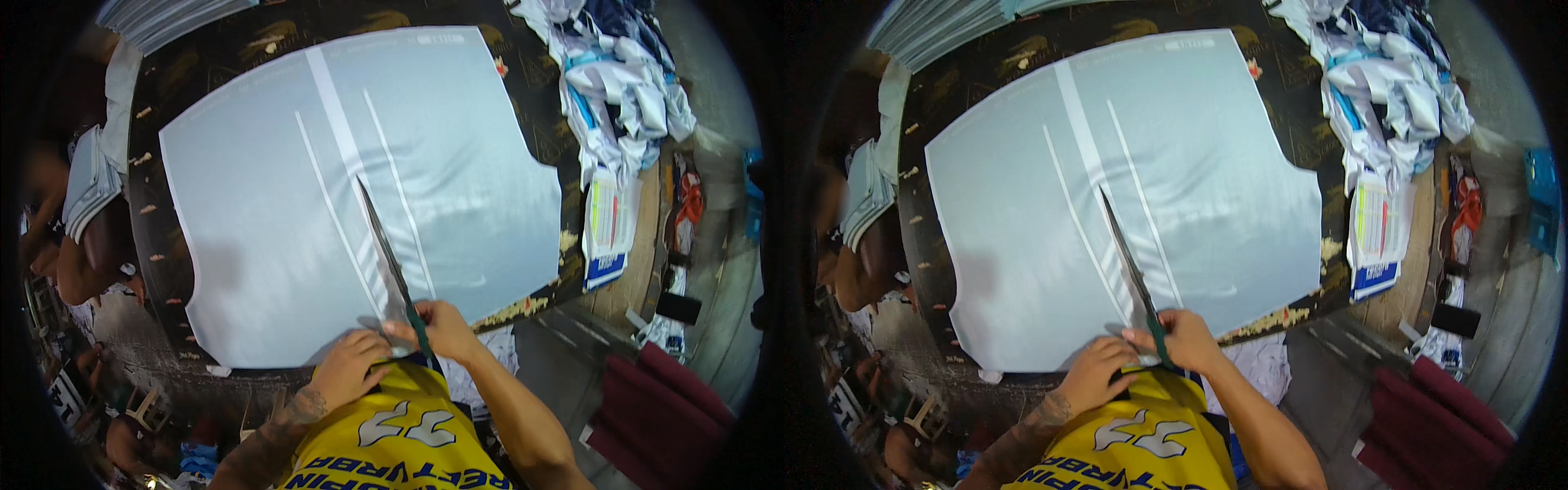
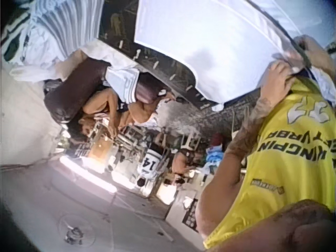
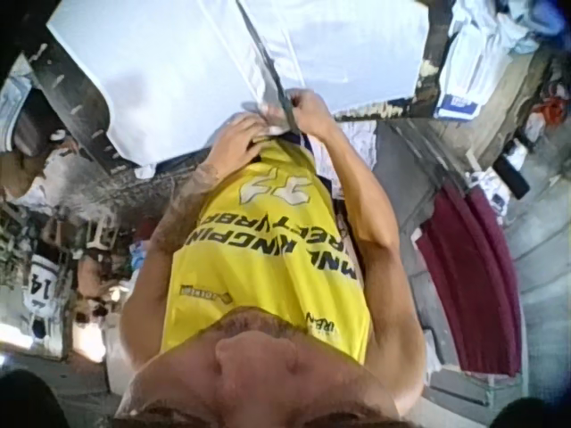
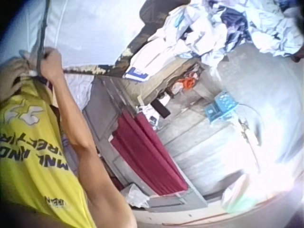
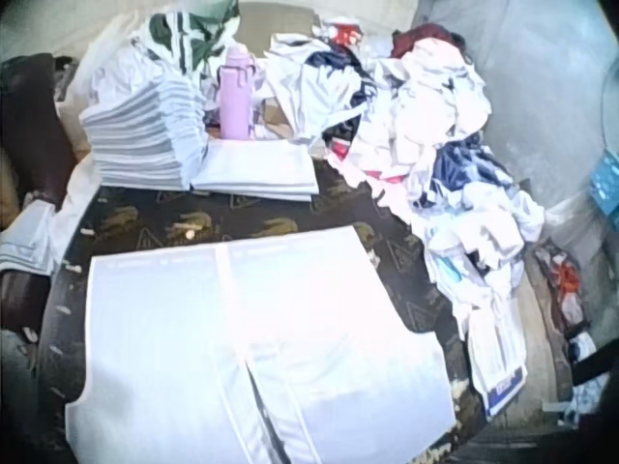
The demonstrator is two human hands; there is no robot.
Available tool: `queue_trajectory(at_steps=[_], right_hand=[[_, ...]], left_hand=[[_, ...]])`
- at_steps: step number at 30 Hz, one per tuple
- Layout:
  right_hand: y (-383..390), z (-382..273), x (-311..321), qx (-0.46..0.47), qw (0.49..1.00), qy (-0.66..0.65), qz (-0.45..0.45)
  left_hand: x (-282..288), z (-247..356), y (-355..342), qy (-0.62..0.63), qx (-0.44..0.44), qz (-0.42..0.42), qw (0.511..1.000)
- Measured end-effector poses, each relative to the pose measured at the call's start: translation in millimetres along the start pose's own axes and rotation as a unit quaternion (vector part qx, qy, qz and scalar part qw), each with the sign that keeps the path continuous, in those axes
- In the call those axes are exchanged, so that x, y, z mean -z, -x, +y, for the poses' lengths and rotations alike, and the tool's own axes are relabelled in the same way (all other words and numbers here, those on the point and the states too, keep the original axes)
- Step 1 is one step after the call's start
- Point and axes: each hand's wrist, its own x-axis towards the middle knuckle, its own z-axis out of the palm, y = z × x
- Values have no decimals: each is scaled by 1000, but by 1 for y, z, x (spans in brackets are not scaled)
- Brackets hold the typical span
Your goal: The person uses shears to cut white transfer paper around the edges of printed designs on sports jerseys. They repeatedly place a jersey on the table, align the paper, cut along the design outline, remove the excess paper, and set the jersey aside before repeating the process with another jersey.
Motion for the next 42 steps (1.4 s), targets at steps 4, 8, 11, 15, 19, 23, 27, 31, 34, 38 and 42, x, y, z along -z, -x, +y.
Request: queue_trajectory(at_steps=[4,8,11,15,19,23,27,31,34,38,42], right_hand=[[-20,-35,9,-4,1000,23,-15],[-37,-67,15,3,999,32,-29],[-50,-90,19,-5,1000,9,-14],[-75,-116,23,21,1000,3,-21],[-91,-139,26,22,1000,13,6],[-110,-178,36,29,999,42,13],[-131,-209,43,88,995,29,33],[-100,-169,58,158,984,-88,3],[-41,-88,88,158,968,-128,146],[21,38,147,132,847,165,488],[35,156,195,67,800,254,539]], left_hand=[[10,-8,-8,42,5,-38,998],[22,-15,-17,76,2,-90,993],[35,-14,-24,128,20,-121,984],[54,-16,-39,174,50,-182,967],[63,-27,-54,210,94,-286,930],[64,-25,-54,234,126,-282,922],[96,-7,-70,235,145,-195,941],[184,-25,-150,95,107,213,966],[256,-73,-239,-254,-30,428,867],[293,-84,-312,-367,94,279,882],[278,1,-318,-168,54,212,961]])
